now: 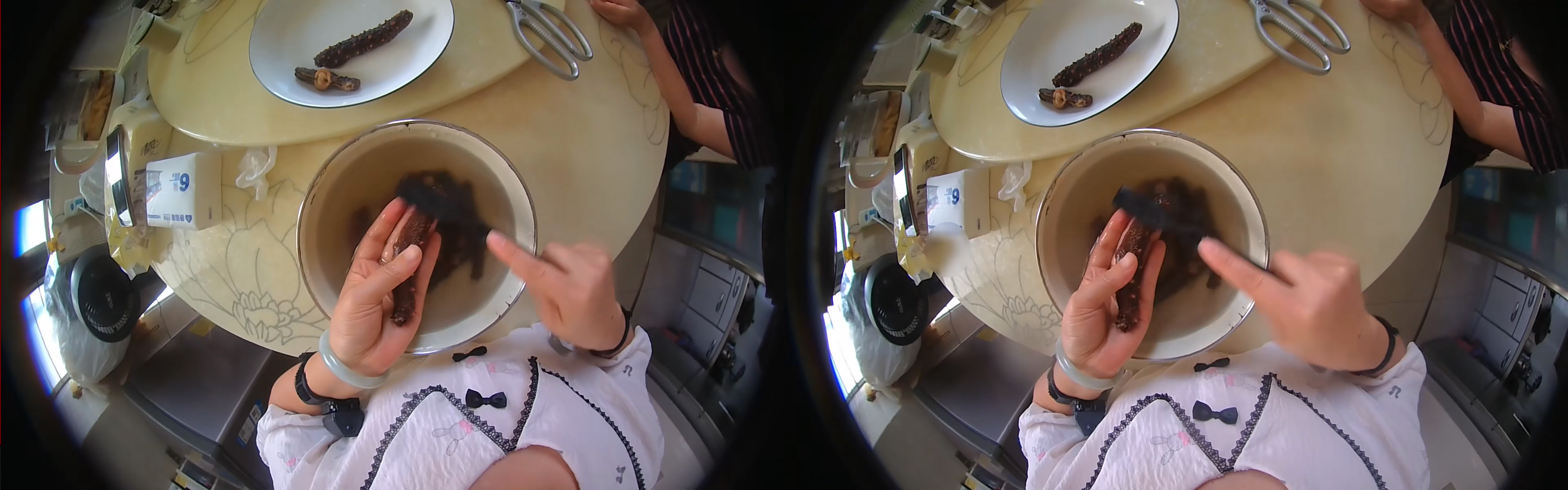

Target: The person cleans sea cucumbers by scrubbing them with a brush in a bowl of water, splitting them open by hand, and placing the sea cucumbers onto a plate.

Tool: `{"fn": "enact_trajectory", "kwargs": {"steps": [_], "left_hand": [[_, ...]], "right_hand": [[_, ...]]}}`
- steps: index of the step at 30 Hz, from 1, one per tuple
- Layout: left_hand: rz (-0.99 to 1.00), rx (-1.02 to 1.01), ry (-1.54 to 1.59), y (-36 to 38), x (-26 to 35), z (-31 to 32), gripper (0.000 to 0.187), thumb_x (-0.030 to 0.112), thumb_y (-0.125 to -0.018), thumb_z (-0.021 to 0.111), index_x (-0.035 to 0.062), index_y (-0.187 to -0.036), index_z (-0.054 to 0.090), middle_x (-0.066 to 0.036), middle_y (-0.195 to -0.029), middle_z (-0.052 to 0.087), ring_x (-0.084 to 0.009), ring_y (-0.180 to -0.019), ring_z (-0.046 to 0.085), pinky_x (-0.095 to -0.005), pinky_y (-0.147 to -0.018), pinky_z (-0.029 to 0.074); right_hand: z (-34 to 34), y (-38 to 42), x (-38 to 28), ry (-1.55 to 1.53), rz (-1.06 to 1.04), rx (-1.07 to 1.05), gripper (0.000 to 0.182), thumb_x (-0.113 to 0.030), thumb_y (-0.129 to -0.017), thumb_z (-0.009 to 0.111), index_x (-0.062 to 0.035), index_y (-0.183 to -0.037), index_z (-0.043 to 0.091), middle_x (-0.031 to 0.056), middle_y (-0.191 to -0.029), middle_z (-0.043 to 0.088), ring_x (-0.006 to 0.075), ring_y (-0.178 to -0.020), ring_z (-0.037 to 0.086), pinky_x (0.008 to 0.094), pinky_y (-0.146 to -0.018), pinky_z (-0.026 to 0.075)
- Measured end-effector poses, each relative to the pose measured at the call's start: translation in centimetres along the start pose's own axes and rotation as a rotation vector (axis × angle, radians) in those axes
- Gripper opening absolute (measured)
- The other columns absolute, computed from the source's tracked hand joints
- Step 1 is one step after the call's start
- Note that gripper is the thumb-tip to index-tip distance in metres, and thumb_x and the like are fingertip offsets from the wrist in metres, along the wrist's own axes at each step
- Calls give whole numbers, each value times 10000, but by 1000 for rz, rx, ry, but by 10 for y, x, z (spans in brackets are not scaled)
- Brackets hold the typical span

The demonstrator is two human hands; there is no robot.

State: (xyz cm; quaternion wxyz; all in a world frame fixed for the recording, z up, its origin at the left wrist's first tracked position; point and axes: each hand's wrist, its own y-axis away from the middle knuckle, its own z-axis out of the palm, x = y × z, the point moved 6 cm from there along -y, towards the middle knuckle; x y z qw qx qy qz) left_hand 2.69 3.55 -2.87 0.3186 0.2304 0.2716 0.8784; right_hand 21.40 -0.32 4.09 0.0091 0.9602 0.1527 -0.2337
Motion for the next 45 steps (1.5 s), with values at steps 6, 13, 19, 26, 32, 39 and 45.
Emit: {"fn": "enact_trajectory", "kwargs": {"steps": [6, 13, 19, 26, 32, 39, 45], "left_hand": [[-12, 22, -27, -1, -1, -1, 590, -106, -944, 586, 70, -1488, 442, -96, -1571, 431, -212, -1427, 451, -351, -1229, 357], [1, 20, -58, -2, 0, -1, 624, -129, -918, 589, 63, -1492, 435, -105, -1563, 440, -212, -1432, 444, -342, -1220, 368], [-11, 41, -69, 0, 0, -3, 620, -129, -917, 590, 50, -1488, 429, -110, -1543, 462, -220, -1416, 465, -356, -1221, 369], [-6, 67, -91, -2, -1, -5, 661, -126, -909, 598, 50, -1513, 396, -111, -1565, 436, -223, -1430, 447, -362, -1226, 356], [-6, 61, -123, -1, -1, 0, 687, -131, -904, 589, 46, -1531, 370, -113, -1578, 419, -229, -1446, 430, -363, -1221, 352], [-1, 43, -120, -1, -2, 2, 699, -142, -903, 578, 47, -1539, 356, -120, -1581, 414, -234, -1447, 429, -355, -1214, 360], [15, 33, -88, -1, -2, 1, 713, -164, -890, 577, 37, -1536, 352, -135, -1575, 412, -247, -1444, 429, -367, -1226, 353]], "right_hand": [[1, -5, 6, -5, -22, -46, 578, -27, -770, 663, -138, -1336, 703, 40, -601, 412, 210, -451, 419, 355, -475, 358], [-1, -7, 2, -39, -41, -48, 602, 14, -748, 635, -140, -1325, 709, 51, -579, 407, 215, -446, 419, 368, -469, 353], [1, -4, -3, -107, -52, -131, 613, 15, -739, 635, -142, -1327, 707, 60, -581, 398, 229, -445, 412, 373, -470, 351], [-2, -10, 3, 21, -14, -52, 626, 8, -726, 640, -149, -1328, 707, 60, -584, 401, 228, -448, 416, 371, -468, 354], [-4, -11, 10, 18, 11, 23, 634, -7, -721, 653, -161, -1333, 707, 54, -585, 408, 212, -453, 430, 358, -466, 358], [-1, -10, 7, -16, -28, -79, 631, -4, -721, 649, -154, -1331, 708, 45, -592, 429, 203, -449, 439, 355, -463, 366], [-4, -8, -2, -87, -65, -123, 632, 4, -720, 647, -160, -1327, 711, 47, -585, 424, 206, -446, 444, 363, -461, 374]]}}
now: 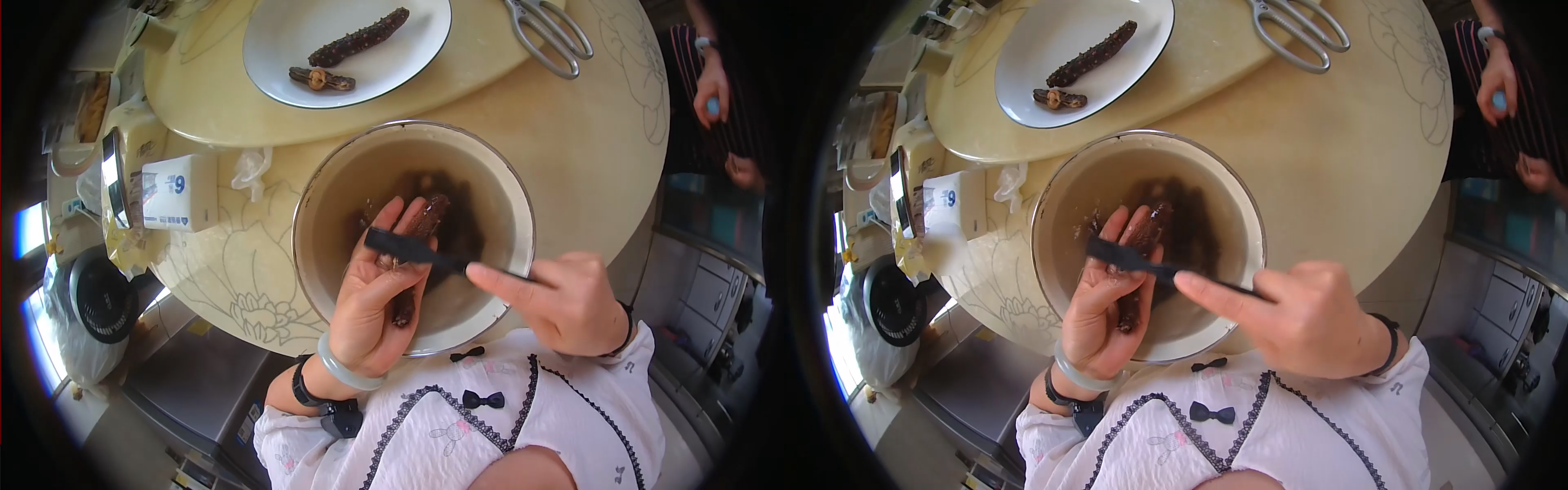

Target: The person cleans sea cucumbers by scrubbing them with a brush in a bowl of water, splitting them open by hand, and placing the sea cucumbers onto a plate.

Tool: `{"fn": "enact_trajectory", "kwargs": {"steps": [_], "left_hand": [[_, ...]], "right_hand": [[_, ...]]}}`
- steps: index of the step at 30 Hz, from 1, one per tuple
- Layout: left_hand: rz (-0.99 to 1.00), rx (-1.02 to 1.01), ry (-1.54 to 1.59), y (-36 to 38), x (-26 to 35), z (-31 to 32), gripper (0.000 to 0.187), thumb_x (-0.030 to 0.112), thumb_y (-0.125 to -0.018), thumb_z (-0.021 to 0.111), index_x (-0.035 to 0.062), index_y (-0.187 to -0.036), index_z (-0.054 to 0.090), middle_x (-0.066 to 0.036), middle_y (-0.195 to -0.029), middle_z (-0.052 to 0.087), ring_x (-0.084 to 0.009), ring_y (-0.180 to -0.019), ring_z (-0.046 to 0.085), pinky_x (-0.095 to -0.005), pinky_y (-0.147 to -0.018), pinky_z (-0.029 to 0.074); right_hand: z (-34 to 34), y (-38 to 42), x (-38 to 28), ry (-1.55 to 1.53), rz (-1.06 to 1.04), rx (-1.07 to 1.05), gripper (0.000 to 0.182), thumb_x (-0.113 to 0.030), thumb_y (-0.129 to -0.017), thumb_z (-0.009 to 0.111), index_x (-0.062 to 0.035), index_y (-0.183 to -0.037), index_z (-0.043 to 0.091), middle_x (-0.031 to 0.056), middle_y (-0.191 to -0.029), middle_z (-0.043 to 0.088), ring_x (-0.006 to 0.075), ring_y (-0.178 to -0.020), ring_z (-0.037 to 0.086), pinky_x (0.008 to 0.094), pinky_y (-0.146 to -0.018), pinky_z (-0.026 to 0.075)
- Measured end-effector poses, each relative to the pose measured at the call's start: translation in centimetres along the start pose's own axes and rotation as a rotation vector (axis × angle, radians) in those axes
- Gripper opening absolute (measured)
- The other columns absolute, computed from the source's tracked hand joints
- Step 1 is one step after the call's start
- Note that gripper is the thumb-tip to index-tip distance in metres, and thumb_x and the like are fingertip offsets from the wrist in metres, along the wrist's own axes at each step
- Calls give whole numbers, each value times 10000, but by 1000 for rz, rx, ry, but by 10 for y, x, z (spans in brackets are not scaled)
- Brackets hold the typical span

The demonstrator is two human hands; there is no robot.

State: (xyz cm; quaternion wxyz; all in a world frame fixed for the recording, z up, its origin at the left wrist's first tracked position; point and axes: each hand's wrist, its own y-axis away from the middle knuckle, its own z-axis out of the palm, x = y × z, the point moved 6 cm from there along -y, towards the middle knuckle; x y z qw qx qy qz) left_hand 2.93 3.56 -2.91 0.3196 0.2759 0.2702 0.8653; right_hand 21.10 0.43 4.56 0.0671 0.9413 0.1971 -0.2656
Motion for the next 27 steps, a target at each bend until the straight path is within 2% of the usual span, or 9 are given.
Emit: {"fn": "enact_trajectory", "kwargs": {"steps": [4, 7, 10, 14, 16, 19, 22, 26, 27], "left_hand": [[-1, 34, -36, 0, 1, 1, 722, -173, -882, 580, 37, -1534, 352, -136, -1563, 426, -247, -1446, 427, -372, -1226, 351], [27, -36, -4, 0, 1, -1, 721, -170, -882, 586, 40, -1532, 355, -138, -1555, 435, -243, -1436, 438, -373, -1226, 350], [15, 8, -25, 0, -1, -3, 719, -168, -881, 589, 43, -1529, 360, -137, -1552, 437, -237, -1421, 452, -371, -1225, 352], [9, 27, -24, 1, -1, -4, 716, -169, -880, 588, 47, -1526, 370, -136, -1557, 430, -233, -1417, 456, -367, -1223, 356], [14, -10, -6, 1, 0, -1, 712, -175, -878, 584, 50, -1522, 379, -128, -1565, 426, -226, -1422, 452, -359, -1216, 362], [-5, 35, -30, 1, -1, -3, 709, -176, -880, 580, 48, -1522, 381, -123, -1583, 409, -226, -1425, 450, -352, -1207, 367], [0, -17, -18, 1, 0, -3, 710, -179, -879, 577, 42, -1523, 379, -117, -1591, 401, -228, -1425, 449, -351, -1200, 371], [2, 6, -47, 2, 0, 0, 711, -185, -876, 571, 41, -1523, 380, -121, -1590, 403, -232, -1426, 446, -348, -1197, 372], [0, 17, -70, 1, 0, 0, 715, -182, -877, 554, 54, -1530, 384, -116, -1594, 401, -225, -1428, 443, -346, -1211, 360]], "right_hand": [[-1, -2, 13, 94, 92, 82, 626, 6, -725, 644, -161, -1324, 712, 48, -575, 412, 212, -447, 443, 370, -463, 374], [3, 2, -5, -52, -25, -34, 615, -1, -728, 646, -163, -1318, 716, 47, -572, 404, 213, -446, 438, 371, -467, 368], [-2, -3, 6, 108, 28, 82, 613, -7, -724, 649, -168, -1311, 720, 45, -569, 382, 210, -442, 419, 361, -462, 360], [0, -1, 1, 99, 26, 69, 606, -19, -730, 651, -175, -1311, 721, 43, -568, 372, 205, -438, 406, 357, -457, 349], [5, 1, -9, 65, -78, 50, 682, -92, -702, 671, -244, -1366, 690, -9, -574, 326, 144, -418, 373, 306, -416, 339], [0, -2, 10, 102, 65, 126, 563, -34, -774, 658, -173, -1316, 719, 33, -570, 397, 196, -439, 420, 342, -456, 348], [2, -1, -7, 17, -12, -13, 557, -49, -773, 681, -169, -1316, 718, 24, -577, 412, 197, -439, 422, 333, -456, 358], [9, 2, -1, 32, -39, 24, 558, -61, -771, 689, -167, -1318, 717, 16, -584, 425, 190, -436, 424, 336, -455, 357], [9, 2, 10, 108, -5, 117, 582, -102, -759, 696, -220, -1329, 712, -7, -585, 387, 161, -421, 390, 312, -432, 338]]}}
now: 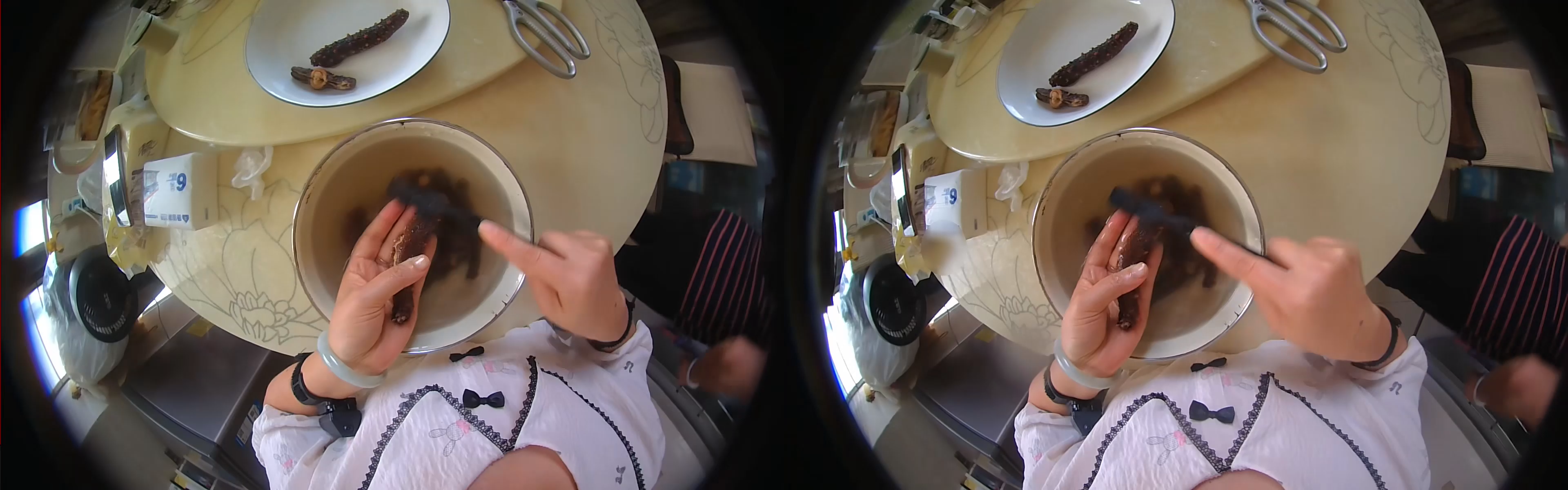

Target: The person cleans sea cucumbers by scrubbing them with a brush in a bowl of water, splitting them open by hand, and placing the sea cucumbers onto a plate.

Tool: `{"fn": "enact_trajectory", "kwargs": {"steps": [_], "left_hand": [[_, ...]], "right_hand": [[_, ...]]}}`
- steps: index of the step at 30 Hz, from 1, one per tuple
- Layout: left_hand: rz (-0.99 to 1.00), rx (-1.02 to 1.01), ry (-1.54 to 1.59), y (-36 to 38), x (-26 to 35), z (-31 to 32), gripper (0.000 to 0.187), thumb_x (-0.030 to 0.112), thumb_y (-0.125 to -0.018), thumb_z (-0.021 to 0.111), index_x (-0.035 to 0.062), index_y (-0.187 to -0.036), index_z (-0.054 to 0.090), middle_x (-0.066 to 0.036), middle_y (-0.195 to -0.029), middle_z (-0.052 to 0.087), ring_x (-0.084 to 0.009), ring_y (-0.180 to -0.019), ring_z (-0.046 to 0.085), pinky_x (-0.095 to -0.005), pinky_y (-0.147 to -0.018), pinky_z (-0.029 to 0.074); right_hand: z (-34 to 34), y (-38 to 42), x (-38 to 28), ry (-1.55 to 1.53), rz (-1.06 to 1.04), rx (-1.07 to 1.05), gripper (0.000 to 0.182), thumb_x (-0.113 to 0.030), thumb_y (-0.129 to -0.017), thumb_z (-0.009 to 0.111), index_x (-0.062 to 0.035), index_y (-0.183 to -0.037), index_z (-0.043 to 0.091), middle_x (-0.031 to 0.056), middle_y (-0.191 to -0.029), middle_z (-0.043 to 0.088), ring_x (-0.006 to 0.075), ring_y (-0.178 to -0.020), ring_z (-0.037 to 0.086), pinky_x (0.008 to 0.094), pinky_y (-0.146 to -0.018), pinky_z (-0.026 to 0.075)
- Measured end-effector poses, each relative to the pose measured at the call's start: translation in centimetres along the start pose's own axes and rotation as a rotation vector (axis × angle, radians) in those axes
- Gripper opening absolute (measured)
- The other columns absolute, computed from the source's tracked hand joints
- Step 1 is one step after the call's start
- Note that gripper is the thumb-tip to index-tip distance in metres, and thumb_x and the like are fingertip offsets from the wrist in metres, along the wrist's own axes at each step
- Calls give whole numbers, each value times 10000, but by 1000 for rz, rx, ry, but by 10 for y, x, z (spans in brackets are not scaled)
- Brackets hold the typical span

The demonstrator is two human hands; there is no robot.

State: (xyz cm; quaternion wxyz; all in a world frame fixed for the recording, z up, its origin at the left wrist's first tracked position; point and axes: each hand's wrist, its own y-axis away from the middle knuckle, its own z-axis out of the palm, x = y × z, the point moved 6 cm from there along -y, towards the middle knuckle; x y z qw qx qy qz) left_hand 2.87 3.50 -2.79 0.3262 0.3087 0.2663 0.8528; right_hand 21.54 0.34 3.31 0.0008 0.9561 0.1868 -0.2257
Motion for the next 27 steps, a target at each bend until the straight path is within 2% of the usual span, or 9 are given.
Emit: {"fn": "enact_trajectory", "kwargs": {"steps": [2, 4, 7, 8, 12, 14, 18, 20, 27], "left_hand": [[2, 12, -21, 0, 0, -2, 719, -179, -878, 536, 67, -1537, 388, -111, -1599, 399, -218, -1431, 441, -343, -1224, 348], [14, -45, -1, 0, -1, -3, 720, -171, -877, 555, 68, -1536, 392, -106, -1596, 403, -211, -1429, 442, -342, -1230, 340], [5, -32, 5, 1, 0, -2, 710, -173, -884, 578, 49, -1528, 379, -120, -1586, 408, -225, -1424, 443, -351, -1214, 357], [6, -32, 5, 2, 1, -1, 710, -173, -884, 578, 49, -1528, 379, -120, -1586, 408, -225, -1424, 443, -351, -1214, 357], [27, -24, 13, 2, 3, 0, 678, -149, -900, 587, 34, -1521, 386, -117, -1579, 417, -214, -1425, 443, -349, -1225, 350], [31, -18, 11, 3, 3, 0, 659, -138, -909, 589, 26, -1516, 391, -119, -1570, 429, -212, -1423, 447, -349, -1227, 348], [-13, -25, 41, 1, 1, 0, 569, -52, -970, 547, -20, -1514, 385, -148, -1528, 466, -227, -1427, 446, -356, -1241, 337], [-31, -26, 87, -1, 1, -1, 535, -31, -992, 547, -36, -1504, 390, -154, -1508, 486, -224, -1406, 471, -355, -1227, 363], [-42, -20, 149, 0, 0, -2, 478, 50, -1045, 486, -67, -1497, 381, -187, -1518, 463, -279, -1426, 444, -383, -1229, 372]], "right_hand": [[-6, -1, 2, 77, 30, 91, 606, -143, -748, 703, -273, -1340, 707, -29, -586, 349, 133, -406, 356, 287, -410, 319], [-7, -1, -19, -47, -66, -74, 612, -139, -744, 700, -276, -1340, 707, -25, -585, 337, 138, -407, 350, 297, -411, 317], [-7, -1, -18, -30, -48, -54, 624, -126, -734, 704, -281, -1339, 709, -19, -584, 324, 149, -411, 354, 307, -417, 320], [-10, -4, -11, -1, 12, -53, 642, -7, -711, 656, -176, -1327, 713, 40, -587, 418, 215, -444, 413, 365, -464, 351], [-13, -4, 6, 138, 97, 2, 638, 23, -714, 664, -159, -1324, 711, 49, -581, 414, 218, -452, 425, 361, -470, 352], [-13, 0, 8, 90, 61, 96, 662, -43, -725, 686, -231, -1360, 696, 31, -581, 288, 198, -427, 343, 352, -435, 327], [-11, 1, 8, 5, 49, 81, 644, -54, -741, 685, -226, -1362, 695, 33, -577, 304, 198, -429, 354, 351, -438, 338], [-9, -2, -1, -101, 44, -69, 581, 22, -763, 671, -113, -1327, 700, 58, -567, 395, 222, -453, 444, 357, -471, 360], [-8, 2, 3, 4, 121, 37, 596, -2, -759, 660, -132, -1340, 699, 44, -563, 392, 207, -447, 435, 355, -466, 355]]}}
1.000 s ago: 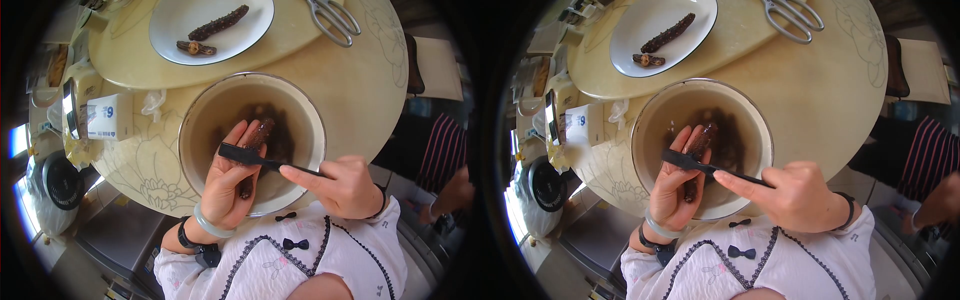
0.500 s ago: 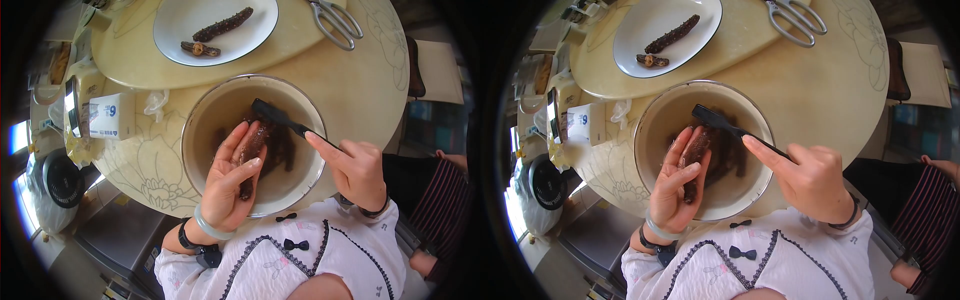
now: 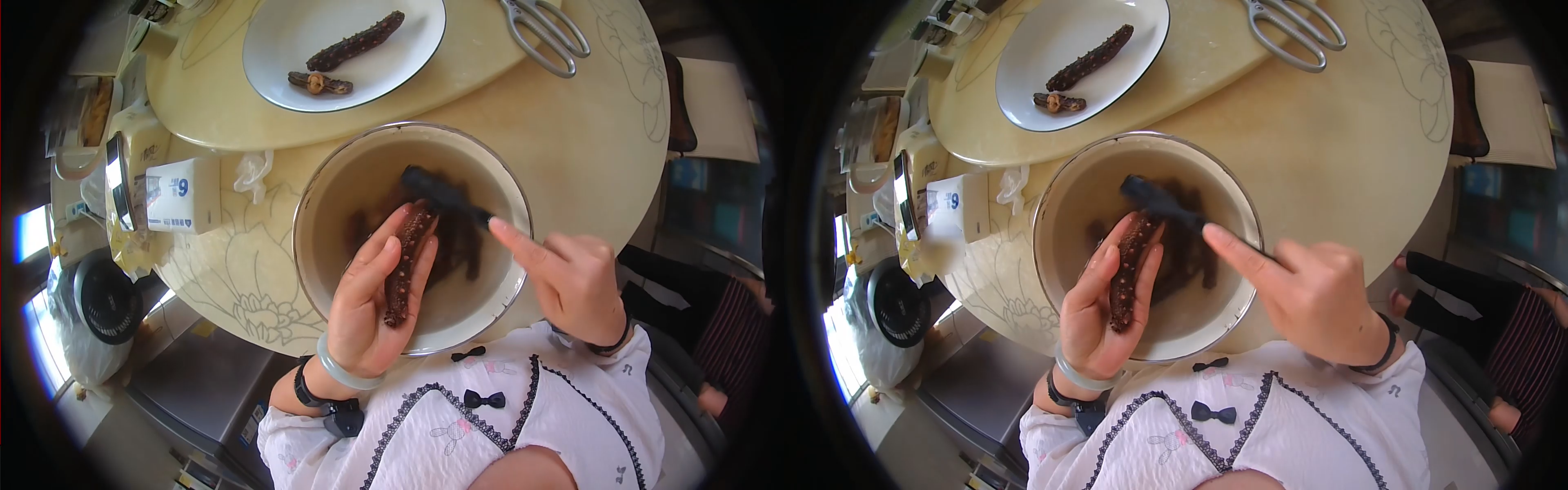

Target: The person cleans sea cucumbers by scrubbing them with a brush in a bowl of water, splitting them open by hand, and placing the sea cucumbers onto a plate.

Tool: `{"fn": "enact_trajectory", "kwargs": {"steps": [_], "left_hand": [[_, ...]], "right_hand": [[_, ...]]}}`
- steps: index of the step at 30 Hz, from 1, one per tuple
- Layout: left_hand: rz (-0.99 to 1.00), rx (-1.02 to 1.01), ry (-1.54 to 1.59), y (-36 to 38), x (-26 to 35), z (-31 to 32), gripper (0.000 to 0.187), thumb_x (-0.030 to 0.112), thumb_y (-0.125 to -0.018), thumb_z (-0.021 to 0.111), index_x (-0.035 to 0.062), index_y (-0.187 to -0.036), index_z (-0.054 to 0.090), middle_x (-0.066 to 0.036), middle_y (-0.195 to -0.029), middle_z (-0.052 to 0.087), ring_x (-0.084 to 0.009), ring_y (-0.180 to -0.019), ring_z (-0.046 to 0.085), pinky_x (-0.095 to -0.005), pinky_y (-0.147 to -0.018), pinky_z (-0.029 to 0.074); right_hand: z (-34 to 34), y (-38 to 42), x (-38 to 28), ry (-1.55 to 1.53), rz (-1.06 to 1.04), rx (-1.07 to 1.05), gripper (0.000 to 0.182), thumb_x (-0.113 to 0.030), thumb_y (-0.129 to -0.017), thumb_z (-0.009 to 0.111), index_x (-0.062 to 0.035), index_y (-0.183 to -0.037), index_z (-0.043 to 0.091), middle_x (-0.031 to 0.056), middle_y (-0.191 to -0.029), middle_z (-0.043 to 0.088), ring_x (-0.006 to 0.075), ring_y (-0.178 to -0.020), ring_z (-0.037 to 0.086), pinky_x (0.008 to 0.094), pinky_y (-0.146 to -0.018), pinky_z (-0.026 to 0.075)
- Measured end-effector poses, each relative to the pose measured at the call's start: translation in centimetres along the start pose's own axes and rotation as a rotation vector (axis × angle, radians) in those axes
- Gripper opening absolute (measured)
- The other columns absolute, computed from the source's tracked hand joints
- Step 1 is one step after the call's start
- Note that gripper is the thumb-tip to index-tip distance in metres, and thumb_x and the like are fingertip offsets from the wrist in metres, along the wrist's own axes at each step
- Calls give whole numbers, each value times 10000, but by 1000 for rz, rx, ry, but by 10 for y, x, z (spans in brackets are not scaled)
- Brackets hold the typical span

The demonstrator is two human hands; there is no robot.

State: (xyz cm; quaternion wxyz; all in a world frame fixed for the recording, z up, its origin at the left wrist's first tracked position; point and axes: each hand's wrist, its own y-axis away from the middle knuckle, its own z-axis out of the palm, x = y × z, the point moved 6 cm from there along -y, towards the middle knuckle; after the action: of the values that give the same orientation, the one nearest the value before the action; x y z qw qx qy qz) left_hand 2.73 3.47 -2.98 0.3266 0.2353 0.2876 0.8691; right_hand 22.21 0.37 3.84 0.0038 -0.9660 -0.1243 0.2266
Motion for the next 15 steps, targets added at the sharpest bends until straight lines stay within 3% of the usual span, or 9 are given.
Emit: {"fn": "enact_trajectory", "kwargs": {"steps": [2, 5, 7, 9, 11, 13, 15], "left_hand": [[14, 36, -36, 1, 1, 0, 474, 43, -1043, 487, -62, -1495, 388, -204, -1544, 432, -307, -1458, 405, -398, -1234, 367], [35, -19, -116, 2, 3, 2, 485, 27, -1034, 491, -48, -1502, 388, -175, -1550, 435, -289, -1457, 407, -388, -1248, 344], [53, -55, -53, 3, 3, 0, 486, -19, -1006, 536, 2, -1485, 456, -105, -1525, 483, -198, -1398, 475, -353, -1245, 340], [55, -50, -7, 2, 2, -4, 497, -42, -992, 543, 3, -1481, 465, -104, -1532, 477, -194, -1405, 468, -350, -1245, 338], [41, -41, 34, 2, 0, -4, 509, -66, -977, 550, 4, -1476, 475, -102, -1539, 471, -190, -1411, 460, -348, -1245, 336], [48, -31, -57, 3, 3, 1, 573, -87, -953, 527, -2, -1509, 419, -120, -1578, 423, -203, -1463, 400, -356, -1266, 296], [50, -38, -58, 3, 3, 0, 561, -92, -952, 544, 4, -1496, 444, -111, -1562, 444, -198, -1445, 422, -355, -1257, 309]], "right_hand": [[1, 1, -15, -68, -81, -143, 585, -3, -773, 649, -136, -1340, 699, 41, -580, 438, 209, -455, 452, 364, -470, 367], [3, 3, -11, -82, -68, -135, 594, 8, -761, 652, -138, -1334, 704, 37, -599, 464, 218, -461, 455, 371, -476, 377], [5, 3, -1, -63, -21, -77, 599, 19, -755, 647, -137, -1331, 705, 41, -601, 472, 222, -461, 454, 373, -478, 377], [3, 2, 1, -44, 18, -20, 605, 30, -750, 641, -136, -1328, 706, 45, -604, 479, 225, -462, 453, 376, -479, 377], [4, 7, -14, -257, -80, -121, 602, 37, -749, 642, -131, -1324, 707, 59, -584, 466, 225, -460, 457, 371, -478, 370], [1, 5, -10, -185, -46, -100, 601, 41, -749, 638, -128, -1321, 707, 65, -584, 475, 225, -462, 463, 370, -477, 371], [1, 5, -5, -115, -18, -81, 600, 46, -748, 634, -124, -1319, 708, 72, -584, 483, 224, -464, 469, 369, -476, 371]]}}
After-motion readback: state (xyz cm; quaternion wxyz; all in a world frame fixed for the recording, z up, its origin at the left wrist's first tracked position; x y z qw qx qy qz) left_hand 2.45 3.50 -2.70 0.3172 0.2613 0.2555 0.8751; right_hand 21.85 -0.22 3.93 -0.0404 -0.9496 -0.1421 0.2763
